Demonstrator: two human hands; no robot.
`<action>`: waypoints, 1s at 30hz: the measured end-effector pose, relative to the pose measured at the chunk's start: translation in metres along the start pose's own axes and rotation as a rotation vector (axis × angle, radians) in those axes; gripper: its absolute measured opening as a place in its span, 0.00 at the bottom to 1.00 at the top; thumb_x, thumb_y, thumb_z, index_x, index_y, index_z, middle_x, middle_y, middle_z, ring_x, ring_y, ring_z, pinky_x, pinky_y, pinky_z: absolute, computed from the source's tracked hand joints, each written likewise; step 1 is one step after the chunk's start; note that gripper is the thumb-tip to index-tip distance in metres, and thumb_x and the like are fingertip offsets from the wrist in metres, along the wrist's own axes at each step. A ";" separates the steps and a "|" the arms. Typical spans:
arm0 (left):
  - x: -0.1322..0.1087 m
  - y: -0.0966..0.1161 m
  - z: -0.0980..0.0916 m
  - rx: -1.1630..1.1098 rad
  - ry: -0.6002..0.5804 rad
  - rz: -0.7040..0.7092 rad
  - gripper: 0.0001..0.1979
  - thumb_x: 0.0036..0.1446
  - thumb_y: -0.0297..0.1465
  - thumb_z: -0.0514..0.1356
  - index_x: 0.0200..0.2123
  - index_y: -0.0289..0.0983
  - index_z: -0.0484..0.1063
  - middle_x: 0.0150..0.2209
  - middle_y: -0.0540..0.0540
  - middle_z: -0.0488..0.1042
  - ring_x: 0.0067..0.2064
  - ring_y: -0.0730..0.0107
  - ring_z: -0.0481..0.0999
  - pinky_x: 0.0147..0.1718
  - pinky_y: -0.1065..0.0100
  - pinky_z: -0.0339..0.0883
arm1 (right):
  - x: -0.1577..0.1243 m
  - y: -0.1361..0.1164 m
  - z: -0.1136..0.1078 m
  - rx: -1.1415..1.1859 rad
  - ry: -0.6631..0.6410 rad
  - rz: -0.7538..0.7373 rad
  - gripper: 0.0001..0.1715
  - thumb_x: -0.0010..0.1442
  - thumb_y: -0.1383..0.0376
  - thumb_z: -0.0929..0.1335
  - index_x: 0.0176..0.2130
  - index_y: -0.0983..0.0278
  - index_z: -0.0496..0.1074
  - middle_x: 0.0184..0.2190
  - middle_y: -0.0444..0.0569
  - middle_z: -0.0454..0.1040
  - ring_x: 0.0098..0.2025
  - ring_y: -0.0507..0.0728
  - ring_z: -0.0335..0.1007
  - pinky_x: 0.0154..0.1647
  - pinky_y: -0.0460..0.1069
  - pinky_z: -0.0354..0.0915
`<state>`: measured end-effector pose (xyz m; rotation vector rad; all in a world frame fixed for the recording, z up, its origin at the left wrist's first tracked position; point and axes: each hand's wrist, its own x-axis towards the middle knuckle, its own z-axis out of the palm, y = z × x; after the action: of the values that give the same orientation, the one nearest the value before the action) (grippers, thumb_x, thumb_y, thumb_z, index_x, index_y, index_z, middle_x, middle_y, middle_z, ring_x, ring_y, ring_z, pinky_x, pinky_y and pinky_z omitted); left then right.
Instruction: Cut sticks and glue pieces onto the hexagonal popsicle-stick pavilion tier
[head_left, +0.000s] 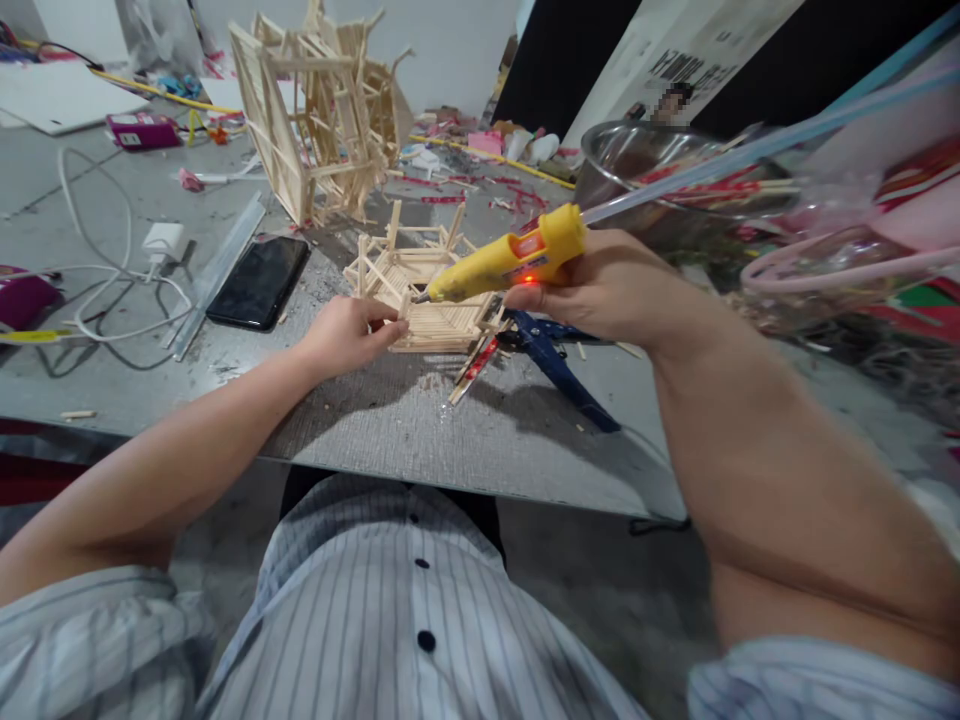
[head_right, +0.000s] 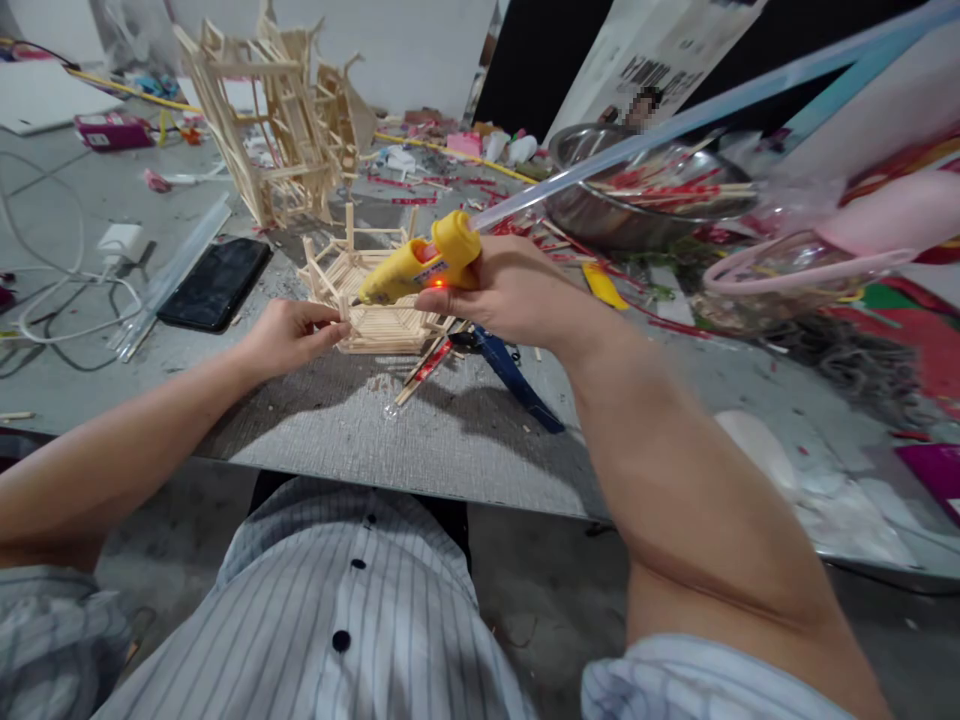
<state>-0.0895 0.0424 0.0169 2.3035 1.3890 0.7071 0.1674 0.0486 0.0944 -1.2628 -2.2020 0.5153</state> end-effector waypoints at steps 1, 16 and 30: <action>0.000 0.000 0.000 -0.004 -0.001 -0.003 0.14 0.58 0.35 0.56 0.23 0.36 0.73 0.20 0.50 0.68 0.24 0.75 0.63 0.26 0.69 0.52 | -0.001 0.001 0.001 -0.001 0.002 0.013 0.26 0.43 0.43 0.74 0.31 0.61 0.75 0.25 0.42 0.71 0.31 0.56 0.67 0.39 0.53 0.65; 0.000 -0.002 0.001 0.000 0.015 -0.007 0.15 0.57 0.37 0.56 0.26 0.35 0.76 0.21 0.50 0.68 0.24 0.75 0.62 0.26 0.69 0.52 | -0.001 0.001 0.006 -0.023 -0.012 -0.028 0.37 0.40 0.32 0.69 0.26 0.61 0.70 0.22 0.43 0.67 0.27 0.54 0.62 0.32 0.52 0.61; 0.001 0.000 0.001 -0.009 0.003 0.003 0.14 0.56 0.35 0.56 0.23 0.35 0.74 0.19 0.52 0.63 0.22 0.78 0.55 0.25 0.70 0.48 | -0.002 0.009 0.007 -0.003 -0.038 -0.049 0.36 0.44 0.33 0.69 0.33 0.61 0.74 0.28 0.49 0.72 0.34 0.62 0.69 0.41 0.58 0.66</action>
<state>-0.0889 0.0429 0.0167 2.2990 1.3821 0.7164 0.1693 0.0506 0.0831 -1.2061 -2.2596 0.5210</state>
